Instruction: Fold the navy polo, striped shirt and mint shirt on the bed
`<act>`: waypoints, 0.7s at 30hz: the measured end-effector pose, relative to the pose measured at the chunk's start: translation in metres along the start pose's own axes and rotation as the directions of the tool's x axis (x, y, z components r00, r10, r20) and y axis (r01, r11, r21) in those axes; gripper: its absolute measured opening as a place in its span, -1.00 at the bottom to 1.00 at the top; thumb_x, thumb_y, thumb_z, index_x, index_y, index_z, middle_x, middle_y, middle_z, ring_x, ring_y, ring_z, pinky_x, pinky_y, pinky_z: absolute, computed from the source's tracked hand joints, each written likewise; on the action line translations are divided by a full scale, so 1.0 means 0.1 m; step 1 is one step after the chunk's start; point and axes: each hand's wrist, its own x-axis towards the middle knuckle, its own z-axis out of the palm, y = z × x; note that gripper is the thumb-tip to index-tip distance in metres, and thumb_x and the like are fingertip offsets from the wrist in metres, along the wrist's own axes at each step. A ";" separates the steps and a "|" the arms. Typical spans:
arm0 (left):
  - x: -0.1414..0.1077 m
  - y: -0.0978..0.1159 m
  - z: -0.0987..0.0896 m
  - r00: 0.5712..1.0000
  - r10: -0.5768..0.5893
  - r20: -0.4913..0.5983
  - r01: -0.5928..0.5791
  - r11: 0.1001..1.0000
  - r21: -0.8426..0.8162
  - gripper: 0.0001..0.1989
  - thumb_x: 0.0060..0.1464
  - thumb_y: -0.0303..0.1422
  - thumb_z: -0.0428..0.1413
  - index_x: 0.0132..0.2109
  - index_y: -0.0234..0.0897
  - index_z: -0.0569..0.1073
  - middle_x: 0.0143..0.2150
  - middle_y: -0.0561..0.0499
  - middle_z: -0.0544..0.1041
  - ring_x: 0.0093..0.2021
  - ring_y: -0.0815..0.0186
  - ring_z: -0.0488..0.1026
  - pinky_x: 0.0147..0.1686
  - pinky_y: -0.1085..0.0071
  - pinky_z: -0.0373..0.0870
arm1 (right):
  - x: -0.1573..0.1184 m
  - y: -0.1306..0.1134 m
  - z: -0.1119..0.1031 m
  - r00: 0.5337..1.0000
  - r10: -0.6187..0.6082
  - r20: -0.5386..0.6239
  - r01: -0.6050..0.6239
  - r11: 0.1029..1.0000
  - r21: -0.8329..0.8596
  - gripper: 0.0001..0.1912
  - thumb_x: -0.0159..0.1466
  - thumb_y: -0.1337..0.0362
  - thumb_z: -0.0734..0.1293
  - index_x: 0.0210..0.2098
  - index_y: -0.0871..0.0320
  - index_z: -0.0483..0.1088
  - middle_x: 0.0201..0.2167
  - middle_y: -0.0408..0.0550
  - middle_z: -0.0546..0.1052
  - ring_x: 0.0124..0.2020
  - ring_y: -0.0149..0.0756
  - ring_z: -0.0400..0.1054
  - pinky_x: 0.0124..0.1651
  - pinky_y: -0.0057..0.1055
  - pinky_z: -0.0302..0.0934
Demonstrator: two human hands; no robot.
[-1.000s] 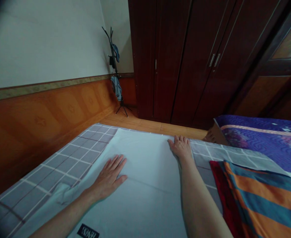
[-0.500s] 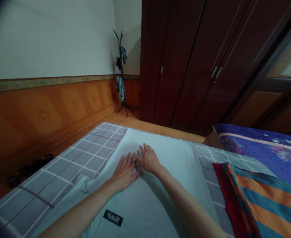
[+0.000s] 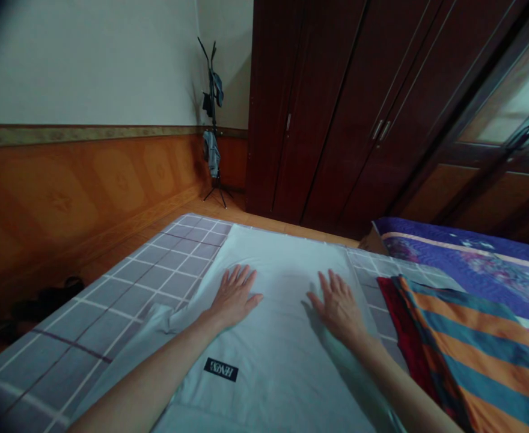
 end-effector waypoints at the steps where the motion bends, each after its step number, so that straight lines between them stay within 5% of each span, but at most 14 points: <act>1: 0.00 0.00 0.00 1.000 0.009 -0.008 -0.009 1.000 0.003 -0.32 0.22 0.04 -0.23 0.34 -0.26 0.03 0.38 -0.16 0.00 0.37 -0.03 -0.18 0.28 -0.08 -0.27 | -0.15 -0.23 -0.01 0.992 -0.125 -0.007 0.126 0.990 0.062 -0.38 0.32 0.05 0.13 0.25 0.30 0.12 0.30 0.27 0.07 0.31 0.04 -0.09 0.24 -0.04 -0.04; 3: -0.01 -0.01 0.01 1.000 0.023 -0.015 -0.023 1.000 0.011 -0.33 0.22 0.02 -0.22 0.34 -0.24 0.05 0.38 -0.14 0.01 0.37 -0.02 -0.17 0.28 -0.06 -0.26 | -0.40 -0.59 -0.03 0.941 -0.338 0.001 0.332 0.925 0.185 -0.39 0.33 0.01 0.12 0.29 0.15 0.07 0.33 0.12 0.04 0.32 -0.03 -0.09 0.25 -0.06 -0.03; 5: -0.02 -0.05 -0.01 1.000 0.023 -0.004 -0.023 1.000 0.017 -0.34 0.22 0.02 -0.21 0.33 -0.24 0.07 0.38 -0.14 0.02 0.37 -0.03 -0.17 0.28 -0.06 -0.25 | -0.54 -0.67 -0.02 0.904 -0.427 0.033 0.408 0.882 0.234 -0.38 0.33 -0.01 0.11 0.31 0.05 0.02 0.33 0.04 0.05 0.33 -0.07 -0.10 0.27 -0.03 -0.05; 9: -0.04 -0.09 -0.09 0.999 -0.022 0.039 0.021 1.000 0.015 -0.33 0.21 0.02 -0.19 0.33 -0.27 0.08 0.38 -0.17 -0.01 0.37 -0.06 -0.20 0.27 -0.09 -0.27 | -0.51 -0.15 0.06 0.984 -0.174 0.045 0.168 0.979 0.116 -0.40 0.33 0.01 0.10 0.24 0.23 0.18 0.27 0.17 0.17 0.30 0.00 -0.03 0.25 0.02 -0.02; 12: -0.09 0.05 -0.11 0.998 -0.012 0.065 0.012 1.000 -0.002 -0.32 0.21 0.01 -0.18 0.34 -0.29 0.03 0.38 -0.21 -0.04 0.37 -0.07 -0.24 0.27 -0.11 -0.32 | -0.55 0.07 0.09 1.000 0.012 -0.005 -0.012 1.000 0.021 -0.42 0.31 0.04 0.12 0.17 0.33 0.26 0.21 0.29 0.24 0.26 0.10 0.03 0.20 0.05 0.05; 15: -0.17 0.29 -0.07 0.973 0.195 0.125 -0.188 0.980 -0.067 -0.31 0.22 0.04 -0.21 0.37 -0.19 -0.06 0.41 -0.13 -0.14 0.39 0.03 -0.33 0.28 -0.08 -0.34 | -0.80 -0.20 0.03 0.989 -0.146 0.000 0.146 0.984 0.098 -0.40 0.31 0.02 0.14 0.23 0.23 0.19 0.27 0.21 0.15 0.28 0.03 0.01 0.22 -0.02 0.07; 18: -0.24 0.41 -0.04 0.920 0.343 0.188 -0.325 0.938 -0.121 -0.32 0.21 0.08 -0.23 0.36 -0.12 -0.06 0.42 -0.06 -0.18 0.39 0.08 -0.39 0.29 -0.08 -0.36 | -1.07 -0.46 -0.05 0.922 -0.388 0.009 0.381 0.908 0.175 -0.37 0.32 0.02 0.14 0.32 0.08 0.00 0.33 0.04 0.04 0.32 -0.05 -0.09 0.26 -0.04 0.01; 21: -0.30 0.32 -0.08 0.925 0.304 0.229 -0.290 0.952 -0.092 -0.31 0.21 0.07 -0.20 0.36 -0.13 -0.05 0.41 -0.08 -0.18 0.38 0.05 -0.39 0.28 -0.09 -0.38 | -1.21 -0.25 -0.07 0.943 -0.333 0.023 0.325 0.931 0.164 -0.37 0.32 0.01 0.15 0.32 0.04 0.00 0.33 0.01 0.04 0.33 -0.04 -0.11 0.25 0.01 0.01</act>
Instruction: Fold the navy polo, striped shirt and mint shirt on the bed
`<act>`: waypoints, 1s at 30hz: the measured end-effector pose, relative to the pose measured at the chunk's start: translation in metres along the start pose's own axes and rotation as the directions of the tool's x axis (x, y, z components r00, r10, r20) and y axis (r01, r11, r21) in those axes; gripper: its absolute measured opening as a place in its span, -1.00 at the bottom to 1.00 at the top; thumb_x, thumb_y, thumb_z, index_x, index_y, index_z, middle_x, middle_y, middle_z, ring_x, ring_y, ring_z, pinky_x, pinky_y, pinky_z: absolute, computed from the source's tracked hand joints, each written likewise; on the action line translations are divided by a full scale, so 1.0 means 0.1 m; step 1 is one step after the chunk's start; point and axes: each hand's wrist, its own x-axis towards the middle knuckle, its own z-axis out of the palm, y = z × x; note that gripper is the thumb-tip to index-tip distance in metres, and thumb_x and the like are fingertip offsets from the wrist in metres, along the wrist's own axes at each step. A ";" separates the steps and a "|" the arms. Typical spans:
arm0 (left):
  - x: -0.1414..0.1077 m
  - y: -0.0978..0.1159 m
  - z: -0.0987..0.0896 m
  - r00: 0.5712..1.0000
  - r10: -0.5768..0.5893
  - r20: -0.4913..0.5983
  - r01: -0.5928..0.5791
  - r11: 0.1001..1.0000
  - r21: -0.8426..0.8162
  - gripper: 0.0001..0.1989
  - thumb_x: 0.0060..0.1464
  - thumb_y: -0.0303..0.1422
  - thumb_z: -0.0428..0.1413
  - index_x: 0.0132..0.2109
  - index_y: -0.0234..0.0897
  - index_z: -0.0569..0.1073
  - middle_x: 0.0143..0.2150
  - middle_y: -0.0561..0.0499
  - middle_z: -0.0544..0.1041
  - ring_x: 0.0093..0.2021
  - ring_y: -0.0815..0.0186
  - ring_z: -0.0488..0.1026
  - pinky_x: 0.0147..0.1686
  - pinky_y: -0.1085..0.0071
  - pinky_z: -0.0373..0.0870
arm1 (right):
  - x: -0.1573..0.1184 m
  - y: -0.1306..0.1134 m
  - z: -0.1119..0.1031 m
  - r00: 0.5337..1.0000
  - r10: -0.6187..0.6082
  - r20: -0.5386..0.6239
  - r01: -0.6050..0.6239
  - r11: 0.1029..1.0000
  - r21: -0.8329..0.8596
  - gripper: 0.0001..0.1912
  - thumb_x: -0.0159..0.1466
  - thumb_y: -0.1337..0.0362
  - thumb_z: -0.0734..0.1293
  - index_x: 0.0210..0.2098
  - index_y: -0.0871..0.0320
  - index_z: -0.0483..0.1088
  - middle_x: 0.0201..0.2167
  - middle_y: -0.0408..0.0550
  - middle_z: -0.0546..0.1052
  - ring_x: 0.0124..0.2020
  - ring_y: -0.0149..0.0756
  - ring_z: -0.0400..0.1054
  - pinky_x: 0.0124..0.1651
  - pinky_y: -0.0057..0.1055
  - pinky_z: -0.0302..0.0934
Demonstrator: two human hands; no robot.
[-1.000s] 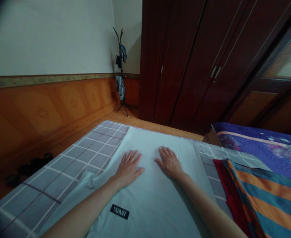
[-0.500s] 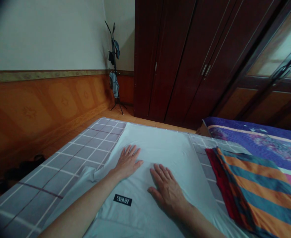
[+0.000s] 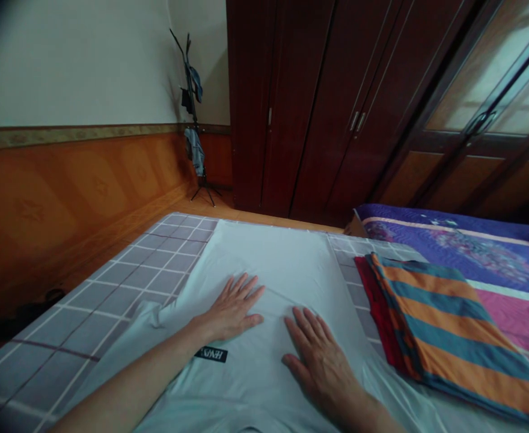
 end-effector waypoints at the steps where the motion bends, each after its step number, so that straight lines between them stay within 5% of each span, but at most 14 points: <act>1: -0.04 -0.04 -0.03 1.000 -0.028 0.011 0.028 1.000 0.014 -0.32 0.21 0.05 -0.17 0.36 -0.13 -0.05 0.41 -0.09 -0.19 0.38 0.04 -0.39 0.28 -0.09 -0.37 | -0.09 0.13 -0.01 0.997 0.079 -0.009 -0.079 0.997 -0.014 -0.38 0.32 0.00 0.15 0.31 0.05 0.04 0.32 0.02 0.06 0.32 -0.03 -0.09 0.24 0.02 0.03; 5: -0.28 -0.11 -0.09 0.994 -0.097 0.059 0.094 0.994 0.051 -0.31 0.20 0.02 -0.11 0.37 -0.14 -0.06 0.41 -0.12 -0.20 0.38 0.01 -0.37 0.27 -0.10 -0.31 | -0.49 0.51 0.00 0.943 0.318 -0.092 -0.326 0.942 -0.082 -0.38 0.28 -0.06 0.15 0.22 0.15 0.23 0.25 0.13 0.20 0.27 0.07 0.02 0.17 0.06 0.13; 10: -0.64 -0.21 -0.04 0.998 -0.042 0.042 0.039 0.997 0.066 -0.35 0.21 0.01 -0.13 0.36 -0.02 -0.08 0.41 -0.01 -0.19 0.39 0.07 -0.30 0.28 -0.06 -0.27 | -0.85 0.41 -0.02 0.987 0.156 -0.040 -0.159 0.983 -0.088 -0.32 0.27 -0.03 0.20 0.32 -0.07 -0.03 0.31 -0.09 0.08 0.30 -0.04 -0.01 0.21 0.02 0.11; 15: -0.92 -0.37 -0.09 0.987 -0.158 -0.033 0.161 0.979 0.125 -0.34 0.20 0.03 -0.13 0.36 -0.11 -0.02 0.39 -0.06 -0.08 0.37 0.03 -0.17 0.28 -0.03 -0.16 | -1.05 0.44 -0.05 0.938 0.300 -0.172 -0.313 0.948 -0.060 -0.34 0.25 -0.03 0.20 0.29 0.00 0.09 0.30 -0.03 0.12 0.27 0.00 0.05 0.15 0.02 0.18; 18: -1.05 -0.09 -0.06 0.986 0.148 0.075 -0.154 0.985 0.078 -0.28 0.18 0.08 -0.12 0.37 -0.06 -0.12 0.38 -0.06 -0.05 0.36 0.01 -0.09 0.26 -0.04 -0.05 | -1.09 0.40 -0.10 0.954 0.281 -0.101 -0.286 0.958 -0.034 -0.39 0.23 -0.04 0.22 0.25 -0.07 0.15 0.29 -0.11 0.14 0.27 -0.03 0.05 0.19 0.00 0.14; 22: -1.11 0.47 0.19 0.823 0.568 -0.007 -0.564 0.817 0.119 -0.44 0.27 -0.12 -0.10 0.33 -0.15 0.02 0.28 -0.10 0.24 0.28 0.11 0.15 0.22 0.10 0.11 | -1.15 0.38 -0.21 0.881 0.445 -0.160 -0.438 0.895 0.078 -0.48 0.27 -0.03 0.16 0.13 0.04 0.31 0.19 0.01 0.30 0.18 -0.07 0.20 0.14 -0.09 0.21; 26: -1.09 0.81 0.42 0.693 0.680 -0.239 -0.642 0.733 0.225 -0.76 0.31 -0.37 -0.11 0.06 -0.13 0.31 0.02 0.04 0.50 0.05 0.30 0.39 0.12 0.33 0.25 | -1.38 0.41 -0.29 0.788 0.581 -0.203 -0.568 0.814 0.124 -0.47 0.26 -0.06 0.12 0.06 0.10 0.34 0.07 0.07 0.41 0.07 -0.05 0.30 0.08 -0.11 0.24; 30: -1.00 0.94 0.38 0.683 0.699 -0.212 -0.658 0.715 0.237 -0.93 0.19 -0.44 0.03 -0.29 -0.25 0.37 -0.41 0.08 0.47 -0.39 0.36 0.41 -0.35 0.45 0.33 | -1.62 0.35 -0.38 0.717 0.676 -0.171 -0.680 0.732 0.043 -0.40 0.18 -0.18 0.14 -0.06 0.13 0.40 -0.12 0.15 0.49 -0.11 0.05 0.37 -0.06 -0.04 0.26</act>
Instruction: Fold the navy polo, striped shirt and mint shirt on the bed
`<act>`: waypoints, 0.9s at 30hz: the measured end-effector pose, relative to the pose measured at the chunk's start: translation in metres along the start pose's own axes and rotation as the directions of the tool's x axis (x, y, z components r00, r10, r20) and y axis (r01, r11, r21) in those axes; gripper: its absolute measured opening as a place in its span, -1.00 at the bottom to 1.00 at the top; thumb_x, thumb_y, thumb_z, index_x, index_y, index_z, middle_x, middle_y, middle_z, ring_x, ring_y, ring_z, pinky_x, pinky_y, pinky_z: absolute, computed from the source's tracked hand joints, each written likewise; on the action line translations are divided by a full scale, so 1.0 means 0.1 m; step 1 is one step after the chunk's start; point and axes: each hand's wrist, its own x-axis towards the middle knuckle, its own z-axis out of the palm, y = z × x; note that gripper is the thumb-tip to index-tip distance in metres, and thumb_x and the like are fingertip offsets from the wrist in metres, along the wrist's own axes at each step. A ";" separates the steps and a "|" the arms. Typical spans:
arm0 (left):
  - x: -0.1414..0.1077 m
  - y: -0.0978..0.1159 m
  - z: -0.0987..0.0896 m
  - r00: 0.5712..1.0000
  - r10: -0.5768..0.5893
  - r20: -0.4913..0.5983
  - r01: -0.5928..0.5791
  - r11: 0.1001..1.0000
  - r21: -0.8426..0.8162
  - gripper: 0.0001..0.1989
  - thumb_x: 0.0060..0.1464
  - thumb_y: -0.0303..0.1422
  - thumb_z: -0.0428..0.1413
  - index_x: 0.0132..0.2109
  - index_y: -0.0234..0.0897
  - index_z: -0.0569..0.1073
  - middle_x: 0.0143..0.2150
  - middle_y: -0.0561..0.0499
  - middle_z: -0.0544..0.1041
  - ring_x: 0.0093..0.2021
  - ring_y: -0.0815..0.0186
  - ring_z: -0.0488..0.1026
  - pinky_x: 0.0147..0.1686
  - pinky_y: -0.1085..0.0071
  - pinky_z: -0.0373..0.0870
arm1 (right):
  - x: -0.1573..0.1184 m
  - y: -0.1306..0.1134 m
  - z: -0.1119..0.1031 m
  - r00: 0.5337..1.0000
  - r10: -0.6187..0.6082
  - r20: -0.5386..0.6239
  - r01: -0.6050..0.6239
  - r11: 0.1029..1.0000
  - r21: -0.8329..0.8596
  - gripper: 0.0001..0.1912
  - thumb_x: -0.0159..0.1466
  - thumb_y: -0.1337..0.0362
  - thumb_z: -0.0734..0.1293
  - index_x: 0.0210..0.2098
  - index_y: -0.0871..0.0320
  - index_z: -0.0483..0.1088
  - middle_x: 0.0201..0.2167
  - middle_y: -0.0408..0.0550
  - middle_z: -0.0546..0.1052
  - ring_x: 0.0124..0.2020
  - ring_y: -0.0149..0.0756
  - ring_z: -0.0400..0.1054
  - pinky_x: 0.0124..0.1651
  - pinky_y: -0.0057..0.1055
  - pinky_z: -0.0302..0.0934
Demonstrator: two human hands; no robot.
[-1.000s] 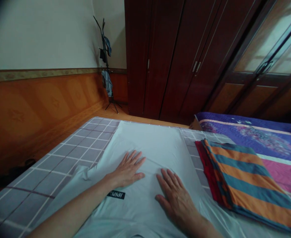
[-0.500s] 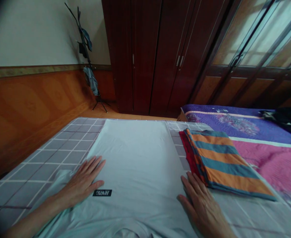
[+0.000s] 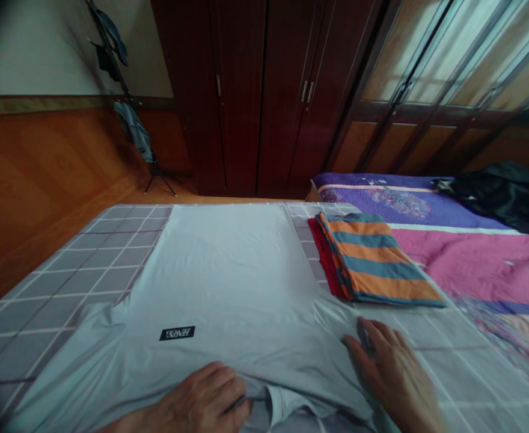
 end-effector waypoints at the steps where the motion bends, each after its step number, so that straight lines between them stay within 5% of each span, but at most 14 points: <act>1: 0.04 -0.02 -0.04 1.000 0.005 0.031 -0.005 1.000 -0.012 -0.88 0.16 -0.44 0.06 -0.37 -0.27 0.34 -0.47 0.08 0.43 -0.44 0.36 0.38 -0.42 0.45 0.28 | -0.04 0.00 -0.04 1.000 0.024 0.015 -0.024 0.999 -0.035 -0.39 0.17 -0.21 0.15 -0.09 0.15 0.42 -0.17 0.16 0.50 -0.15 0.05 0.37 -0.07 -0.03 0.25; 5: 0.25 -0.10 -0.35 0.977 -0.010 0.213 0.071 0.956 -0.283 -0.82 0.16 -0.41 0.08 -0.42 -0.28 0.29 -0.47 0.12 0.44 -0.47 0.42 0.39 -0.45 0.51 0.24 | -0.07 -0.11 -0.22 0.977 0.165 0.131 -0.153 0.983 -0.098 -0.45 0.16 -0.19 0.18 -0.22 0.14 0.45 -0.29 0.08 0.49 -0.25 -0.04 0.39 -0.18 -0.16 0.23; 8: 0.39 -0.09 -0.55 0.916 -0.047 0.399 0.218 0.893 -0.395 -0.88 0.21 -0.45 0.03 -0.34 -0.28 0.32 -0.38 0.12 0.49 -0.39 0.44 0.43 -0.37 0.57 0.27 | -0.04 -0.22 -0.32 0.928 0.269 0.259 -0.252 0.963 -0.098 -0.55 0.17 -0.15 0.17 -0.41 0.08 0.40 -0.38 -0.03 0.48 -0.37 -0.15 0.40 -0.32 -0.27 0.18; 13: 0.49 0.04 -0.43 0.861 -0.069 0.505 0.255 0.917 -0.308 -0.84 0.11 -0.31 0.14 -0.21 -0.28 0.38 -0.17 -0.03 0.49 -0.19 0.20 0.46 -0.23 0.37 0.37 | -0.01 -0.34 -0.36 0.902 0.351 0.251 -0.330 0.936 -0.120 -0.58 0.12 -0.09 0.24 -0.22 0.09 0.35 -0.46 -0.10 0.48 -0.42 -0.16 0.41 -0.41 -0.35 0.07; 19: 0.64 0.03 -0.46 0.844 -0.098 0.527 0.405 0.760 -0.508 -0.95 0.03 -0.49 0.11 -0.36 -0.28 0.38 -0.34 0.10 0.49 -0.34 0.40 0.42 -0.36 0.56 0.27 | 0.04 -0.39 -0.32 0.902 0.338 0.269 -0.356 0.934 0.021 -0.70 0.11 0.03 0.21 -0.60 0.09 0.25 -0.65 -0.13 0.37 -0.57 -0.30 0.25 -0.50 -0.39 -0.07; 22: 0.69 0.01 -0.52 0.846 -0.112 0.521 0.422 0.737 -0.527 -0.93 0.01 -0.52 0.13 -0.38 -0.30 0.38 -0.36 0.10 0.50 -0.35 0.41 0.41 -0.37 0.57 0.23 | 0.06 -0.37 -0.32 0.847 0.436 0.305 -0.527 0.765 0.370 -0.67 0.07 -0.03 0.25 -0.58 0.11 0.28 -0.69 -0.18 0.32 -0.61 -0.37 0.18 -0.54 -0.43 -0.04; 24: 0.70 0.01 -0.52 0.848 0.007 0.530 0.367 0.713 -0.597 -0.92 0.02 -0.49 0.16 -0.37 -0.30 0.38 -0.37 0.11 0.51 -0.37 0.44 0.42 -0.39 0.60 0.23 | 0.06 -0.37 -0.34 0.793 0.466 0.392 -0.606 0.539 0.584 -0.67 0.04 -0.03 0.31 -0.56 0.12 0.30 -0.67 -0.20 0.33 -0.62 -0.42 0.18 -0.55 -0.46 -0.01; 27: 0.73 -0.01 -0.50 0.856 0.191 0.480 0.250 0.661 -0.708 -0.95 0.08 -0.42 0.16 -0.32 -0.29 0.42 -0.34 0.11 0.54 -0.36 0.46 0.45 -0.36 0.65 0.25 | 0.04 -0.40 -0.39 0.686 0.449 0.573 -0.704 0.208 0.679 -0.69 -0.02 0.08 0.42 -0.39 0.14 0.37 -0.60 -0.19 0.44 -0.59 -0.40 0.27 -0.54 -0.48 0.08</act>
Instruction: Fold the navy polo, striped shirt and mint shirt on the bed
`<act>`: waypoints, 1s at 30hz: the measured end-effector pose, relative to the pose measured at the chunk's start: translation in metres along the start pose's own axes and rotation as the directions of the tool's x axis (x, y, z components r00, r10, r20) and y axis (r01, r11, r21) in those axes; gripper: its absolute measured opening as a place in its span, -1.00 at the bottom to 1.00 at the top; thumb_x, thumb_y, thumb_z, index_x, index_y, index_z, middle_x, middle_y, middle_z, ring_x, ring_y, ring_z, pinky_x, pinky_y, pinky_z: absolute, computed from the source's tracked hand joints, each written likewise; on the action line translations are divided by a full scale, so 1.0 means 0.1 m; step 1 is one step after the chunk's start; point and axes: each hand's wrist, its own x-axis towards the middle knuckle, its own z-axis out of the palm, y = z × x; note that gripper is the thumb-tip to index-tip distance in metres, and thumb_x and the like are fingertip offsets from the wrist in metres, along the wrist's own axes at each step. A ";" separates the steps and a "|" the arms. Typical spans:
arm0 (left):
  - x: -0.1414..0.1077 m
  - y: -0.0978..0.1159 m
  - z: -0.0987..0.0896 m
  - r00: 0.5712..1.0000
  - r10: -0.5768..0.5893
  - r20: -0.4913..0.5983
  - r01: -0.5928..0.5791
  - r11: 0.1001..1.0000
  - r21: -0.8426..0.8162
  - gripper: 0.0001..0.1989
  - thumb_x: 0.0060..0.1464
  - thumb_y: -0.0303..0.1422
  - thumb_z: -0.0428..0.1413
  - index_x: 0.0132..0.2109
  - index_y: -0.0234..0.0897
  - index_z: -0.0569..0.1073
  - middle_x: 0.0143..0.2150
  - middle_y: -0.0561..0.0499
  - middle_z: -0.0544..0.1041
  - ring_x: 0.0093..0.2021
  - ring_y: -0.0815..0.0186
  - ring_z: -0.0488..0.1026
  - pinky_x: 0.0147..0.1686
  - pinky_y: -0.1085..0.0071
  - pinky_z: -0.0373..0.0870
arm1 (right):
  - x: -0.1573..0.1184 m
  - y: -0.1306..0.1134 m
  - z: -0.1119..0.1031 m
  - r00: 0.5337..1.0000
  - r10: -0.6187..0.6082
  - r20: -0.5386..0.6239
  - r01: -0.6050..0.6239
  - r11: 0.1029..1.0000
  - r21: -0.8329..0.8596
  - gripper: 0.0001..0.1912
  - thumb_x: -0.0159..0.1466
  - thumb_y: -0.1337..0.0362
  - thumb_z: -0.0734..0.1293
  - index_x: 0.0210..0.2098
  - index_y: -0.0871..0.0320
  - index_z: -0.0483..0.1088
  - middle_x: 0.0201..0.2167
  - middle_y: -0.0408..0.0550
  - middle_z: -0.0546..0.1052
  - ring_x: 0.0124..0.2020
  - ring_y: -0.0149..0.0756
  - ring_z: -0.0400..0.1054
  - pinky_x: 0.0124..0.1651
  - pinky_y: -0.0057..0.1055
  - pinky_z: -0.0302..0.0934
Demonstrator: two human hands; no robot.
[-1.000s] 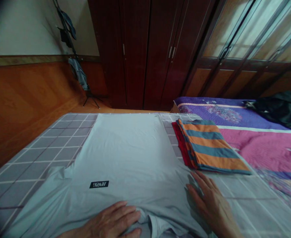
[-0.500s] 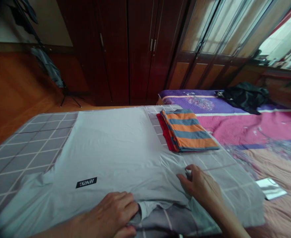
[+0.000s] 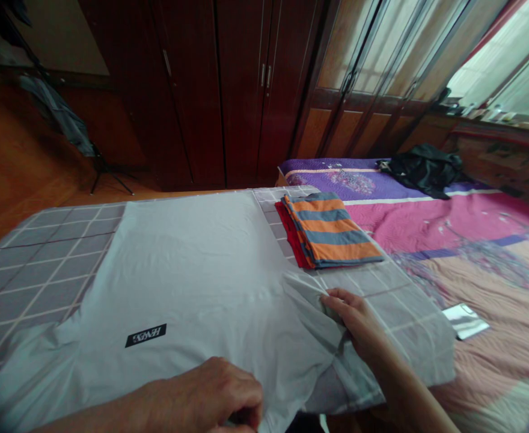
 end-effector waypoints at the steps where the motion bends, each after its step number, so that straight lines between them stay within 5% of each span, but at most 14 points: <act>1: 0.02 -0.01 -0.01 1.000 0.027 -0.010 -0.027 1.000 0.005 -0.96 0.10 -0.41 0.15 -0.28 -0.28 0.43 -0.32 0.09 0.54 -0.33 0.45 0.46 -0.33 0.65 0.27 | -0.02 -0.01 0.00 0.999 0.044 0.029 -0.045 0.997 0.062 -0.64 -0.05 0.12 0.45 -0.31 0.14 0.38 -0.55 -0.17 0.47 -0.56 -0.38 0.32 -0.52 -0.47 0.12; 6: 0.21 -0.13 0.01 0.984 0.118 -0.130 -0.106 0.990 0.096 -0.72 0.07 -0.36 0.16 -0.05 -0.31 0.44 -0.13 -0.04 0.54 -0.12 0.27 0.47 -0.11 0.51 0.34 | -0.04 -0.03 -0.05 1.000 -0.001 -0.025 0.004 0.991 0.137 -0.43 -0.09 0.22 0.47 -0.07 0.17 0.37 -0.50 -0.12 0.50 -0.51 -0.30 0.40 -0.49 -0.43 0.22; 11: 0.32 -0.28 0.14 0.986 0.120 -0.119 -0.117 0.993 0.027 -0.68 0.06 -0.38 0.15 0.00 -0.32 0.46 -0.14 -0.04 0.57 -0.13 0.27 0.49 -0.10 0.50 0.34 | -0.07 -0.18 0.12 0.937 -0.306 -0.169 0.289 0.950 -0.115 -0.54 0.04 0.20 0.36 -0.06 0.15 0.37 -0.46 -0.13 0.50 -0.55 -0.35 0.35 -0.53 -0.45 0.22; 13: 0.30 -0.30 0.15 0.986 0.095 -0.136 -0.101 0.994 -0.035 -0.65 0.07 -0.39 0.14 0.03 -0.29 0.45 -0.11 -0.03 0.56 -0.14 0.27 0.49 -0.12 0.50 0.35 | -0.17 -0.29 0.33 0.855 -0.511 -0.087 0.461 0.827 -0.321 -0.61 0.10 0.25 0.30 -0.06 0.16 0.38 -0.39 -0.09 0.52 -0.49 -0.34 0.38 -0.46 -0.43 0.28; 15: 0.24 -0.28 0.10 0.990 0.080 -0.118 -0.090 0.992 -0.085 -0.64 0.06 -0.38 0.14 0.04 -0.27 0.45 -0.11 -0.02 0.56 -0.17 0.28 0.50 -0.18 0.50 0.37 | -0.31 -0.39 0.55 0.716 -0.678 0.167 0.664 0.588 -0.461 -0.61 0.13 0.35 0.25 -0.03 0.14 0.39 -0.21 -0.02 0.53 -0.30 -0.28 0.44 -0.27 -0.38 0.34; 17: 0.17 -0.27 0.02 0.993 0.083 -0.082 -0.093 0.987 -0.129 -0.67 0.06 -0.38 0.14 0.01 -0.27 0.48 -0.14 -0.03 0.58 -0.22 0.30 0.51 -0.24 0.52 0.37 | -0.43 -0.45 0.71 0.559 -0.701 0.443 0.813 0.360 -0.457 -0.58 0.16 0.42 0.21 0.01 0.08 0.38 -0.05 0.01 0.48 -0.11 -0.26 0.41 -0.10 -0.35 0.32; 19: 0.11 -0.26 -0.09 0.993 0.095 -0.064 -0.105 0.980 -0.170 -0.74 0.07 -0.41 0.13 -0.06 -0.30 0.52 -0.21 -0.02 0.59 -0.27 0.35 0.51 -0.29 0.57 0.35 | -0.49 -0.44 0.76 0.500 -0.671 0.547 0.854 0.274 -0.443 -0.58 0.20 0.45 0.17 0.03 0.07 0.36 -0.02 0.01 0.46 -0.05 -0.28 0.40 -0.06 -0.36 0.31; 23: 0.06 -0.33 -0.30 0.965 0.007 -0.263 -0.033 0.995 -0.097 -0.84 0.12 -0.48 0.06 -0.22 -0.31 0.54 -0.34 0.03 0.56 -0.33 0.40 0.48 -0.28 0.56 0.33 | -0.46 -0.28 0.59 0.616 -0.647 0.450 0.750 0.305 -0.587 -0.71 0.24 0.40 0.17 -0.09 0.13 0.39 -0.20 0.02 0.51 -0.21 -0.28 0.45 -0.20 -0.38 0.35; 26: 0.08 -0.49 -0.36 0.858 -0.106 -0.503 0.145 0.989 0.039 -0.83 0.14 -0.47 0.05 -0.16 -0.30 0.51 -0.23 -0.01 0.53 -0.21 0.33 0.46 -0.16 0.45 0.36 | -0.44 -0.13 0.41 0.696 -0.557 0.453 0.670 0.277 -0.689 -0.76 0.22 0.34 0.21 -0.15 0.12 0.42 -0.23 0.02 0.50 -0.28 -0.26 0.45 -0.25 -0.35 0.35; 30: 0.16 -0.76 -0.27 0.798 -0.034 -0.602 0.249 0.928 0.278 -0.64 0.12 -0.43 0.10 0.09 -0.25 0.38 0.11 -0.13 0.38 0.11 0.16 0.30 0.10 0.20 0.26 | -0.52 0.04 0.25 0.710 -0.475 0.520 0.660 0.190 -0.727 -0.66 0.12 0.41 0.25 -0.11 0.10 0.42 -0.14 0.04 0.45 -0.18 -0.21 0.41 -0.20 -0.31 0.35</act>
